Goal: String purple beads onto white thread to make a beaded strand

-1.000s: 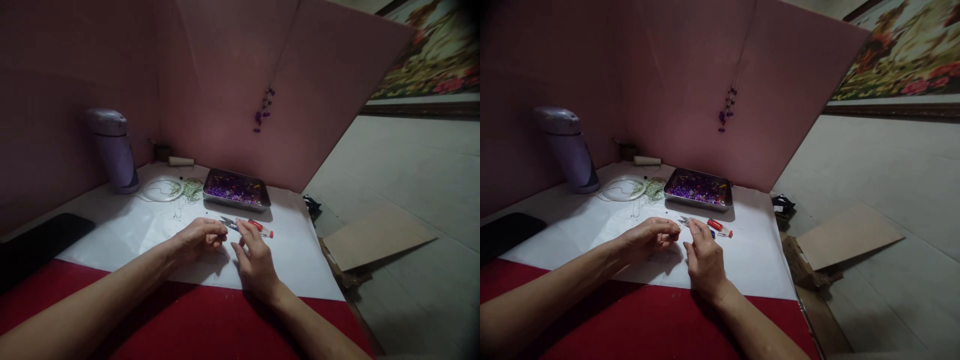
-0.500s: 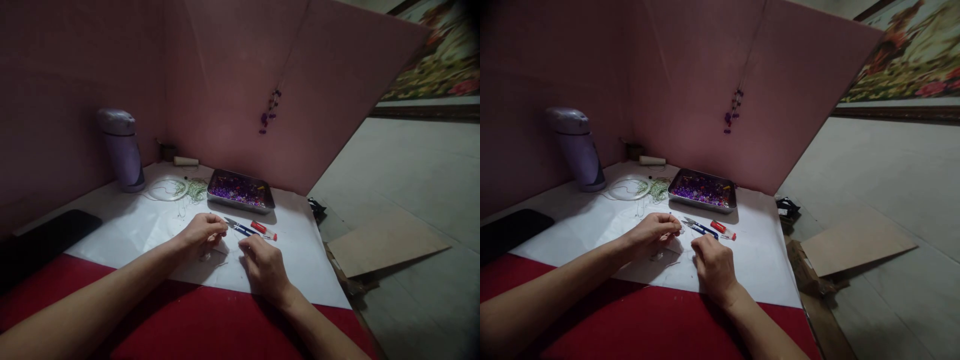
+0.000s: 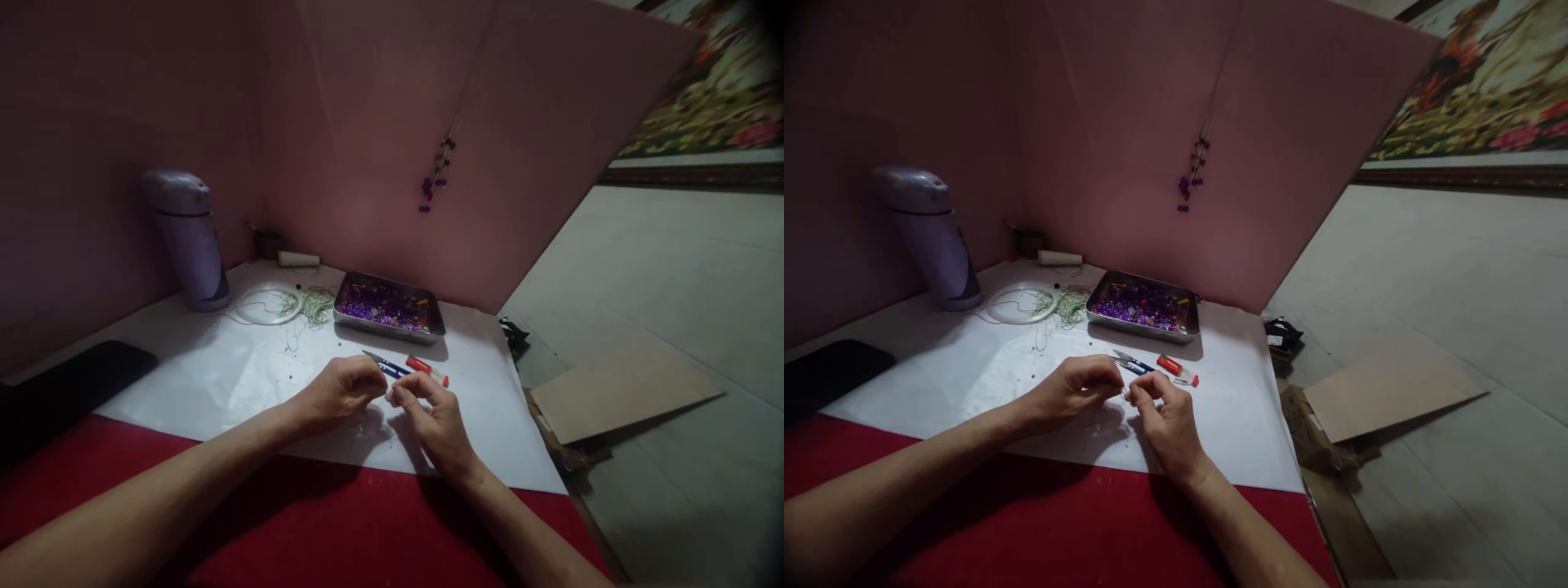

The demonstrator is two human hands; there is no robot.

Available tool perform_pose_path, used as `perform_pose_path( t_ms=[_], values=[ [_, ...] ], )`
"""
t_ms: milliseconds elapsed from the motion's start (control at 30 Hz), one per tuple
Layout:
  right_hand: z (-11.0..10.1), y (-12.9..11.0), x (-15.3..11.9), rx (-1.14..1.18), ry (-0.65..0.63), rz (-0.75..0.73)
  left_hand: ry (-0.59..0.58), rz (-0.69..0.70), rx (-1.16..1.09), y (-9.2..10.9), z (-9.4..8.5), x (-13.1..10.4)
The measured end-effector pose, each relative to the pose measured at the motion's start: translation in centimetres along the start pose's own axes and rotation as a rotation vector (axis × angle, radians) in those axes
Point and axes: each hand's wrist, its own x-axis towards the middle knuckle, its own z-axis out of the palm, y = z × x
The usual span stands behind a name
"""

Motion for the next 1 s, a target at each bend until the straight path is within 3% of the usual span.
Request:
perform_pose_path(
  t_ms=[100,333,567,1000],
  values=[
    [0.49,0.05,0.01,0.216,-0.057,0.159,0.012,0.012,-0.004,0.10,-0.01,-0.04],
    [0.80,-0.19,0.28,0.489,-0.140,0.345,0.031,0.056,0.017,0.16,0.28,-0.15],
    [0.75,-0.21,0.34,0.587,-0.128,0.381,0.028,0.097,0.017,0.26,0.38,-0.20],
    [0.62,-0.44,0.36,0.600,-0.230,0.423,0.025,0.093,0.024,0.26,0.73,-0.46]
  ],
)
